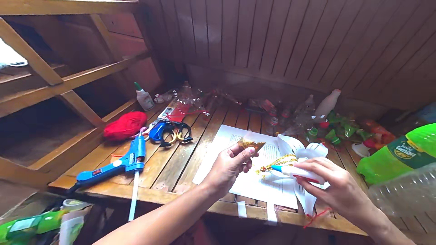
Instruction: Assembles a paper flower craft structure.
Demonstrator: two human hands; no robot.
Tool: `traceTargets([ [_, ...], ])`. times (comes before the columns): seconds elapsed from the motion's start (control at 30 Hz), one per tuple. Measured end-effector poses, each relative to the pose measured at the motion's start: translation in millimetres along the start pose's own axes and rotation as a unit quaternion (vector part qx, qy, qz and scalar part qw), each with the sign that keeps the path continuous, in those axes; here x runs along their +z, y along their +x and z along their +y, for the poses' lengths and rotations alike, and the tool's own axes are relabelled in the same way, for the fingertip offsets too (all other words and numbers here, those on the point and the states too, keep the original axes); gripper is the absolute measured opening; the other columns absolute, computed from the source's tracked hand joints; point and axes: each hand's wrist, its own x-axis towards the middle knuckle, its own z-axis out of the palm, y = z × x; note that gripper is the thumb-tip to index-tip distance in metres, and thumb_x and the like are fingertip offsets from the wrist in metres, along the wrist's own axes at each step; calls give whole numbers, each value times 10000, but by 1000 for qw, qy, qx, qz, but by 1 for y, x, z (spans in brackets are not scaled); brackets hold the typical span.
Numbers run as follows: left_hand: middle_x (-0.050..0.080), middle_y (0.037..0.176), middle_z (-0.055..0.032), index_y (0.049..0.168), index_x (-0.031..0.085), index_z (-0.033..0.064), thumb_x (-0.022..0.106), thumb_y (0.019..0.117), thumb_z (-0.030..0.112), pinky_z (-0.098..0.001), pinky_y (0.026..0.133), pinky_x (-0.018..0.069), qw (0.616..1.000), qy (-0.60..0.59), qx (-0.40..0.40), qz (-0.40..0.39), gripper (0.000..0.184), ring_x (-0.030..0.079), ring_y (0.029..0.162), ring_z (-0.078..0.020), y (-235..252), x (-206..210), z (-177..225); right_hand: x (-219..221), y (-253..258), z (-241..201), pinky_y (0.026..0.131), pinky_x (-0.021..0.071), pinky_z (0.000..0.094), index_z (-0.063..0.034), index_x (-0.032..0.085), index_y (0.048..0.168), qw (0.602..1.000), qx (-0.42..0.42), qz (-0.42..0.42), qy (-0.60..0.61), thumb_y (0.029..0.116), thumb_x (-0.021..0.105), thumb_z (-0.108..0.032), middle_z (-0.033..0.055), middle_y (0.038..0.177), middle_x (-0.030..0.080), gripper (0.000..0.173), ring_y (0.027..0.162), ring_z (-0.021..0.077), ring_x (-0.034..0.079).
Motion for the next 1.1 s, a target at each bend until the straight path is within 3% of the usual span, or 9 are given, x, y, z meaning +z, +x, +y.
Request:
traceTargets([
  [0.13,716,879,-36,1034,633,39,518,1040,43,-155,597,499,1000,-15,10,9,115,601,625,-33,-3,-7,6,-9,12,3,816,563,320,-112,766,1099,997,42,-54,40,884,708,-261,64,1004,753,268,940,163,699],
  [0.2,720,883,-47,1034,637,36,520,1039,41,-157,594,500,1000,-23,10,7,117,604,624,-35,-5,-10,7,-17,21,5,845,542,246,-123,763,1106,993,62,-85,62,885,712,-270,39,1021,746,271,952,90,678],
  [0.33,721,882,-54,1029,638,27,506,1046,41,-158,591,508,999,-43,15,18,134,604,615,-39,-8,-13,10,-13,59,13,815,544,223,-59,721,1139,955,188,-143,180,897,728,-193,21,1019,721,277,896,21,661],
  [0.43,720,886,-53,1025,632,29,481,1051,41,-158,593,516,997,-63,41,27,154,604,614,-35,-9,-16,16,6,97,15,799,592,254,41,618,1199,869,324,-80,366,956,646,-47,57,963,718,259,837,88,704],
  [0.53,729,880,-43,1006,646,44,460,1049,35,-152,593,530,993,-82,73,38,191,618,610,-30,-11,-21,23,38,127,20,763,603,283,31,512,1302,744,428,19,513,1080,474,-128,113,990,687,276,828,159,715],
  [0.7,730,880,-51,981,649,53,449,1043,30,-153,582,535,989,-105,91,50,211,624,607,-30,-14,-32,30,82,157,27,677,478,234,-53,515,1333,715,438,143,525,1064,532,-200,82,1037,671,307,792,103,617],
  [0.77,734,881,-52,979,659,58,468,1036,37,-154,581,536,988,-111,91,50,200,626,604,-31,-16,-35,31,87,167,25,615,523,212,-25,475,1351,690,428,163,560,1045,551,-119,93,987,650,328,707,106,640],
  [0.87,741,882,-66,988,662,42,473,1036,38,-159,583,537,987,-121,90,54,195,631,604,-37,-16,-41,30,93,178,25,700,612,295,-17,423,1391,645,422,150,619,1040,538,-55,153,1060,650,372,816,206,720],
  [1.1,742,868,-77,971,662,39,491,1026,33,-156,583,535,985,-136,81,62,180,631,596,-37,-12,-49,30,108,191,35,748,547,264,-39,478,1391,710,394,112,573,1054,523,-96,105,1083,641,345,867,143,656],
])
